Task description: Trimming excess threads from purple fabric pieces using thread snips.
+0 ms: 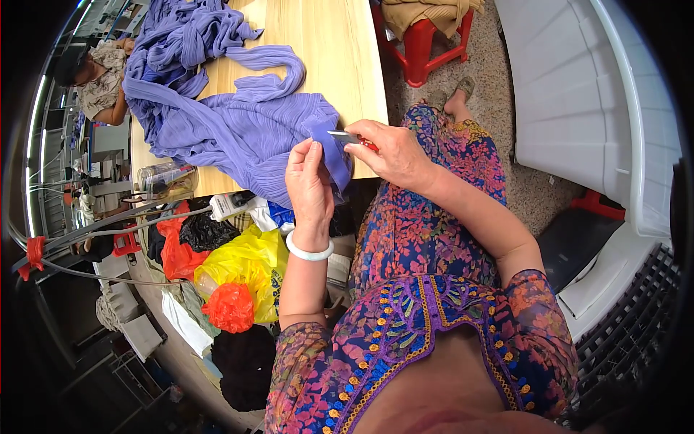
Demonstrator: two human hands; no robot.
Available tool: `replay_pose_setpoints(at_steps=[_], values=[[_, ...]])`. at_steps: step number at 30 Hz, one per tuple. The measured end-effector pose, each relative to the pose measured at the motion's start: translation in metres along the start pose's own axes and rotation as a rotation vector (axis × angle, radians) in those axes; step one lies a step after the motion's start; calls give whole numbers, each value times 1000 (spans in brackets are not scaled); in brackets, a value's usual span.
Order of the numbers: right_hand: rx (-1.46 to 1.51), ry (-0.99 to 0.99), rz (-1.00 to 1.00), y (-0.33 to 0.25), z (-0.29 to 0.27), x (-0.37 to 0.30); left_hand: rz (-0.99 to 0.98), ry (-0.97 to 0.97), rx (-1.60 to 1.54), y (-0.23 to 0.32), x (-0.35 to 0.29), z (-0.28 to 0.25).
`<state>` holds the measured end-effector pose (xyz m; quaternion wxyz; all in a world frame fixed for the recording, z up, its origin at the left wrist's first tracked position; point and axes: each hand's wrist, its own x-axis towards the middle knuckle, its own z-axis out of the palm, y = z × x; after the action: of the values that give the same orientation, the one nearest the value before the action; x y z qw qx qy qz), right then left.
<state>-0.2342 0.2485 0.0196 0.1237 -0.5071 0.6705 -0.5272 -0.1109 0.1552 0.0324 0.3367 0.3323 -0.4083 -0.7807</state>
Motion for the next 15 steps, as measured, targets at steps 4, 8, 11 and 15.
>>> replay_pose_setpoints(at_steps=[4,8,11,15], values=[[29,41,2,1,0,-1,6,-13,-33,2,1,-2],[-30,17,-41,1,-1,-3,9,0,-40,3,3,-4],[-59,-5,-57,-1,-2,-3,16,13,-35,3,4,-4],[-82,-4,-83,1,0,-2,52,35,11,3,3,-4]])
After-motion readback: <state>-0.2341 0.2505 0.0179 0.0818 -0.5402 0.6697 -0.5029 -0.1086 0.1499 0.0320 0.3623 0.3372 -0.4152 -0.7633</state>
